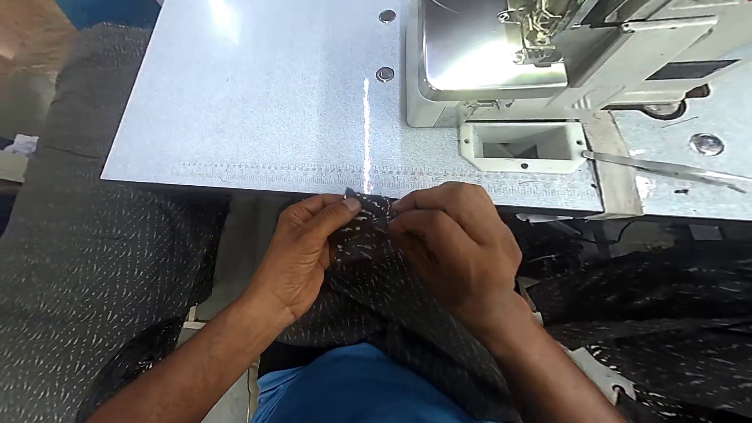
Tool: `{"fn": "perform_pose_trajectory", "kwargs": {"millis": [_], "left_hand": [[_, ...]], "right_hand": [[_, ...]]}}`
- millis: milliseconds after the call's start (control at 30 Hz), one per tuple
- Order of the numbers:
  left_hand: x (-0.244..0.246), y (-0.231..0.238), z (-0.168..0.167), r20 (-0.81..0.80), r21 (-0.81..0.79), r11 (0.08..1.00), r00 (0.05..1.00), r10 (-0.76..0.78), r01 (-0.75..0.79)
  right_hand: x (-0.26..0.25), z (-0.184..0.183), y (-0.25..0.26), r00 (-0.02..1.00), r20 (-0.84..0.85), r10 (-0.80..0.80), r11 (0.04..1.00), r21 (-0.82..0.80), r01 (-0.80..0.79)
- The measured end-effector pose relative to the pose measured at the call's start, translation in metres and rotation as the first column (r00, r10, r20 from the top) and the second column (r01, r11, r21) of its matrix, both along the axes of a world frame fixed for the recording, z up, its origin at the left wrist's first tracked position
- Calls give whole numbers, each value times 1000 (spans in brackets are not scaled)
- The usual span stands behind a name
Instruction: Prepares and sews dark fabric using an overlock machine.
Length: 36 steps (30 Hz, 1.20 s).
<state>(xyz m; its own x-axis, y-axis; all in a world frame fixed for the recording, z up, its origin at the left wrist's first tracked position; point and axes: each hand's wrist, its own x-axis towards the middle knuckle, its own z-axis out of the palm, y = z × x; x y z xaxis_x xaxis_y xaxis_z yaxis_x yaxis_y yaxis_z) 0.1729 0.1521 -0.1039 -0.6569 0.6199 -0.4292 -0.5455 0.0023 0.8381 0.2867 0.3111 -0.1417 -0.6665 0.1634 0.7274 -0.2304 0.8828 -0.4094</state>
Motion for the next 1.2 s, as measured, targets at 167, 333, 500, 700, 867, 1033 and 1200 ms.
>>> {"fn": "perform_pose_trajectory", "kwargs": {"millis": [167,333,500,700,867,1033,1200], "left_hand": [[-11,-3,-1,-441,-80,996,894,-79,48],[-4,-5,6,-467,12,988,875,-132,156],[-5,-13,8,-482,44,984,866,-129,171],[-7,-19,10,-563,74,964,809,-170,254],[-10,-22,19,-666,-6,956,712,-222,293],[-14,-24,29,-763,-94,944,587,-272,316],[-18,-24,33,-797,-64,933,545,-262,355]], "right_hand": [[26,18,-16,916,111,386,858,-408,-312],[1,42,-5,924,125,361,673,-721,-165],[-5,40,-11,948,101,302,605,-789,-109],[-6,41,-10,954,75,289,584,-804,-113],[-5,42,-9,947,26,319,622,-760,-188],[-5,40,-11,955,-10,298,636,-744,-206],[-2,33,-15,970,-36,239,678,-709,-193]]}}
